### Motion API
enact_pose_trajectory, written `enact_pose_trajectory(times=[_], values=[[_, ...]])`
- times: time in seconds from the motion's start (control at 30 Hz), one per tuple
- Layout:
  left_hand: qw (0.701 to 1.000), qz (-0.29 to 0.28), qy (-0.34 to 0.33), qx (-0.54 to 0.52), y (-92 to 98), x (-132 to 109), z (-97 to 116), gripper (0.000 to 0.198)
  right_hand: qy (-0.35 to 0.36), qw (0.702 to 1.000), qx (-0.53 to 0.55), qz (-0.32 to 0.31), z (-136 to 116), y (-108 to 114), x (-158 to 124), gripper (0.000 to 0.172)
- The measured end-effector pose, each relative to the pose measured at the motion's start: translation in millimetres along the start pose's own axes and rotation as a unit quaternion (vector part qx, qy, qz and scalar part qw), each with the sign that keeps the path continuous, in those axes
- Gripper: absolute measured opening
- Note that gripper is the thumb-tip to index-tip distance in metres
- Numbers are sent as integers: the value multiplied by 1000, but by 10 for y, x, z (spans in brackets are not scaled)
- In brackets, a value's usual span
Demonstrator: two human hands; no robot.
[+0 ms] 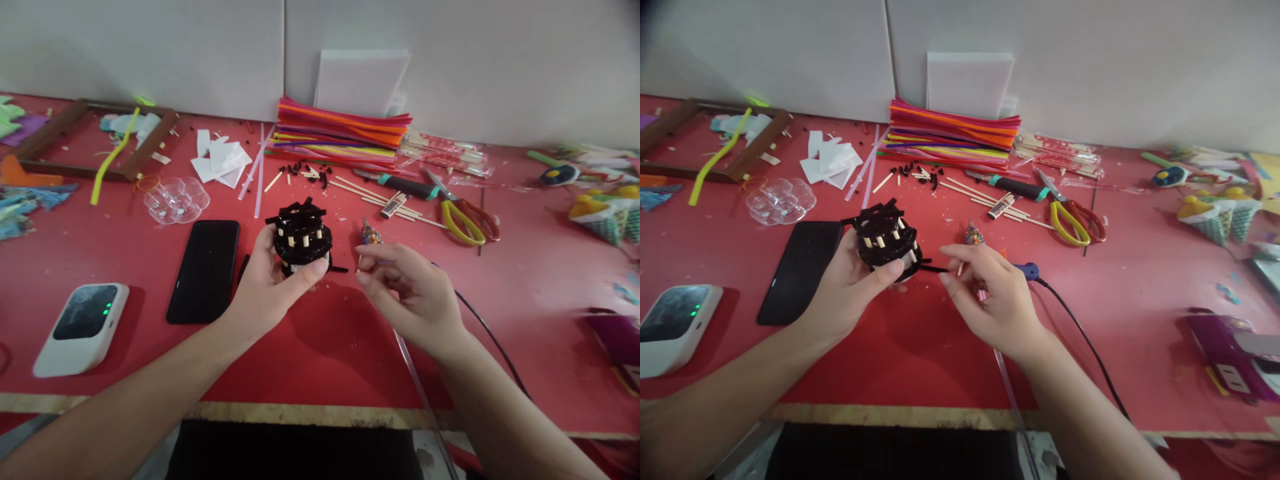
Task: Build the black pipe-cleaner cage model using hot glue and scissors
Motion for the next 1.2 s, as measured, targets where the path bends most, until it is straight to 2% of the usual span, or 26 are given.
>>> enact_pose_trajectory(times=[0.1, 0.2, 0.37, 0.47, 0.63, 0.73, 0.87, 1.0, 1.1, 1.2], values=[[1000, -5, -4, 0, -8, 10, 2, 48, -92, 990, 102, 28, 153, 35, -21, 28], [1000, -7, 11, -12, -9, 19, -14, 50, -138, 978, 145, 60, 250, 71, -26, 38], [993, -29, 78, -86, -34, -2, -103, 51, -150, 956, 233, 100, 299, 118, -17, 28], [989, -55, 85, -110, -57, -16, -119, 51, -140, 949, 257, 114, 267, 154, -15, 29], [992, -79, 31, -93, -82, -33, -71, 49, -136, 946, 274, 104, 219, 167, -7, 34], [996, -56, -46, -46, -58, -74, 56, 49, -154, 946, 269, 97, 238, 162, -16, 40], [988, -53, -136, 52, -93, -175, 230, 63, -186, 933, 287, 110, 289, 166, -43, 44], [982, -62, -157, 88, -114, -215, 260, 65, -187, 928, 301, 115, 273, 163, -46, 43], [980, -61, -164, 95, -111, -212, 265, 65, -143, 937, 302, 106, 186, 181, -16, 42], [980, -61, -164, 92, -115, -197, 267, 64, -88, 950, 292, 70, 82, 193, 21, 43]])
Point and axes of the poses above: each hand's wrist, its own x-axis towards the middle knuckle, its own y-axis out of the back of the hand, z = x × y, the point moved 9 cm from there along x, towards the middle knuckle, and after that the axes turned 1 degree about x, right-handed, at the moved point
